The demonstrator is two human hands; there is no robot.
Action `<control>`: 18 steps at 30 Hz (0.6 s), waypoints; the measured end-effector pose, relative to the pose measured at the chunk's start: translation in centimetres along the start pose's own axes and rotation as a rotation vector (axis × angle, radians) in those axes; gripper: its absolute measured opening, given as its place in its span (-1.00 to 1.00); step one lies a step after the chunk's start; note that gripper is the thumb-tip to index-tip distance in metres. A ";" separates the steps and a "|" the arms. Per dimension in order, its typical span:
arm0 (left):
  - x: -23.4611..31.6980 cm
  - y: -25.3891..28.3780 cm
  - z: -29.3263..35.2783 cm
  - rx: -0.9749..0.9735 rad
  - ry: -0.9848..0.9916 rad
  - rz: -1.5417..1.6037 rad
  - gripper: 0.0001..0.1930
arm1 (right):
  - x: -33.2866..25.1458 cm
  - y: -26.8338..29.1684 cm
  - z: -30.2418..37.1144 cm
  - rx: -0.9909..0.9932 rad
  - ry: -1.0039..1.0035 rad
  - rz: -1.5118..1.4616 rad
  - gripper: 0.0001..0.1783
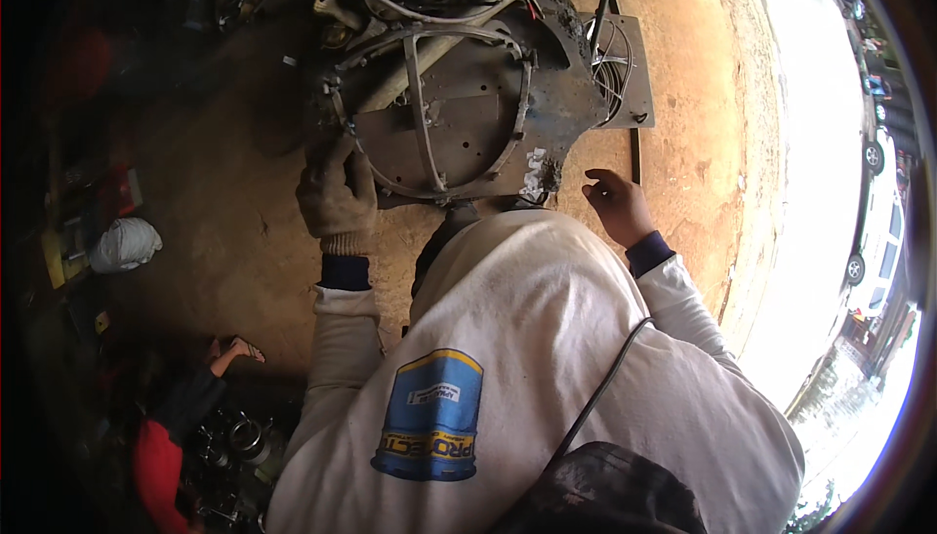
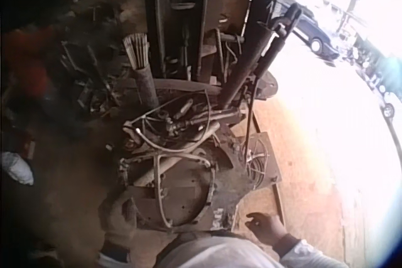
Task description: The person welds a circular metal component using a welding torch, creating bright sparks and molten metal. They repeatedly position the torch, weld, and then use a hammer to chip away slag from the welds. The person also uses a wire brush to clean the welded area.
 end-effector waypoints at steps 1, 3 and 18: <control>0.2 0.1 0.0 -0.003 0.002 -0.014 -0.86 | 0.0 0.0 0.1 -0.003 -0.016 0.003 -0.66; 0.2 -0.1 0.0 -0.009 0.009 -0.030 -0.86 | -0.4 -0.1 0.3 -0.021 -0.050 0.008 -0.66; 0.4 0.5 -0.3 0.033 -0.029 0.065 -0.79 | -0.4 -0.6 0.0 -0.034 -0.003 0.038 -0.68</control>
Point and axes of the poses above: each hand's wrist, its own z-axis away from the middle knuckle, its own y-axis out of the back of the hand, x = y × z, the point moved 10 cm from there along -z, towards the middle knuckle, and after that the axes turned 8 degrees about -x, right-handed, at the moved point
